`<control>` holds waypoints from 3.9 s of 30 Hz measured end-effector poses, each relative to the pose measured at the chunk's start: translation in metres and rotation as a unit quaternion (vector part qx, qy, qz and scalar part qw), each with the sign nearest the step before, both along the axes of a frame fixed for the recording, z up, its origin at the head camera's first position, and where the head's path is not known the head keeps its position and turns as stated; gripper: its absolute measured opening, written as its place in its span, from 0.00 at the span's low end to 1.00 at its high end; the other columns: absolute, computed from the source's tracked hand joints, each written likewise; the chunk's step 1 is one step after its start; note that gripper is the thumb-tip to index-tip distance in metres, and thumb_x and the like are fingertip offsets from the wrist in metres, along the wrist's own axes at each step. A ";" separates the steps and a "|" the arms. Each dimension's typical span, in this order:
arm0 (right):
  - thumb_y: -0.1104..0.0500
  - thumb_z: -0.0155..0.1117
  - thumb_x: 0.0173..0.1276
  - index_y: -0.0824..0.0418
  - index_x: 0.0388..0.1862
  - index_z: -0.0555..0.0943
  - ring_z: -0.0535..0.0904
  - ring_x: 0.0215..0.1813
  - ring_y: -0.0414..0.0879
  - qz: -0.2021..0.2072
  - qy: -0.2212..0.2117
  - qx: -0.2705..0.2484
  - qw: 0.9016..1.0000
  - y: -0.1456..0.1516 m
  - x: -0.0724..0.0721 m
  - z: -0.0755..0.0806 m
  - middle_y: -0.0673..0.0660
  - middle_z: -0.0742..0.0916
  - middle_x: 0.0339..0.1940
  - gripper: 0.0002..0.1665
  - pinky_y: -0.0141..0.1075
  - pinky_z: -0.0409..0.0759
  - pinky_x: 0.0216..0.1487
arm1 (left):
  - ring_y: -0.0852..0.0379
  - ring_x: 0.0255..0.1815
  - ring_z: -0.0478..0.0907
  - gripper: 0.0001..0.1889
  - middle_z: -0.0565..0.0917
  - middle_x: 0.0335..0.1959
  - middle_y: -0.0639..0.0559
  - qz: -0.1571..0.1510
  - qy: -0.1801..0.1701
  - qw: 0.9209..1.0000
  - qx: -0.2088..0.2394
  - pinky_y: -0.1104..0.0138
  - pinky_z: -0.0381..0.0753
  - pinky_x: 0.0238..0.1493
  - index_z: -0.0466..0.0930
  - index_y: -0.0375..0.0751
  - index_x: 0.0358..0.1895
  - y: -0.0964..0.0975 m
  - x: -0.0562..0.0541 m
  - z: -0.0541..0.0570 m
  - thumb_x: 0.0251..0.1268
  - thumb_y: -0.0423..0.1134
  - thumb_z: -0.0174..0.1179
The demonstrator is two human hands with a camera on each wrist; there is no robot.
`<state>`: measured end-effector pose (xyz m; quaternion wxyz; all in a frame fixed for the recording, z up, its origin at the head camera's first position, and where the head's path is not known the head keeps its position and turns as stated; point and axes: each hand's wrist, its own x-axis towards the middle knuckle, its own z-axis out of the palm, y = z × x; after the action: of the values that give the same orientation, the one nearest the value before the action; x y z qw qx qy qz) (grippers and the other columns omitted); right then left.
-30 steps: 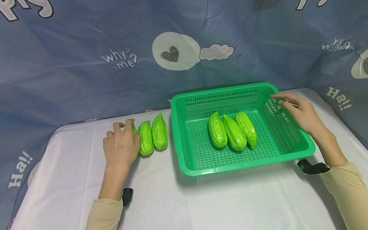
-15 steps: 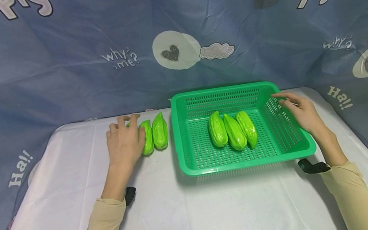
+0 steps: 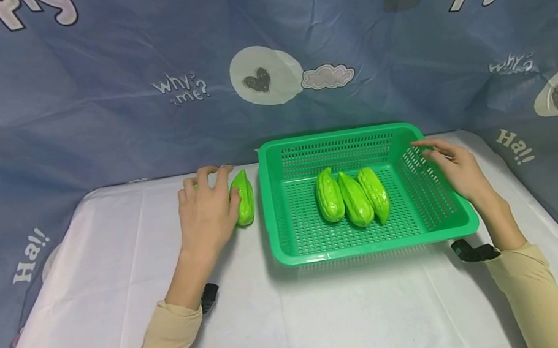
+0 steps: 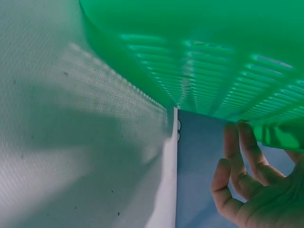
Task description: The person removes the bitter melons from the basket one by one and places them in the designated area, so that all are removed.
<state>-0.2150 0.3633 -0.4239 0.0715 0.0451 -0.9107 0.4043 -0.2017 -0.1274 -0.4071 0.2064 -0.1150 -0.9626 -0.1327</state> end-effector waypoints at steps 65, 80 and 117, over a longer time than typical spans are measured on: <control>0.43 0.47 0.89 0.52 0.79 0.77 0.74 0.75 0.73 -0.005 0.003 -0.005 1.000 0.000 0.000 -0.002 0.68 0.76 0.81 0.29 0.76 0.65 0.75 | 0.32 0.75 0.75 0.31 0.75 0.81 0.48 -0.166 -0.171 0.963 -0.123 0.43 0.79 0.72 0.72 0.46 0.78 0.140 0.016 -0.004 0.79 0.54 0.64; 0.43 0.48 0.89 0.52 0.78 0.77 0.75 0.75 0.72 -0.003 0.007 -0.006 1.000 0.001 0.000 -0.003 0.67 0.76 0.80 0.28 0.76 0.67 0.74 | 0.37 0.61 0.81 0.24 0.78 0.71 0.42 -0.170 -0.141 0.967 -0.130 0.48 0.83 0.62 0.86 0.45 0.64 0.138 0.017 -0.004 0.78 0.57 0.64; 0.43 0.47 0.89 0.52 0.79 0.77 0.75 0.74 0.71 -0.001 0.007 -0.009 1.000 0.001 0.001 -0.004 0.68 0.77 0.80 0.29 0.75 0.67 0.74 | 0.30 0.65 0.83 0.27 0.72 0.78 0.36 -0.188 -0.198 0.955 -0.115 0.44 0.84 0.65 0.74 0.50 0.77 0.135 0.018 -0.004 0.79 0.41 0.63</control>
<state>-0.2144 0.3642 -0.4277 0.0788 0.0463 -0.9066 0.4120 -0.1840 0.0077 -0.4113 -0.0314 -0.2888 -0.9537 -0.0775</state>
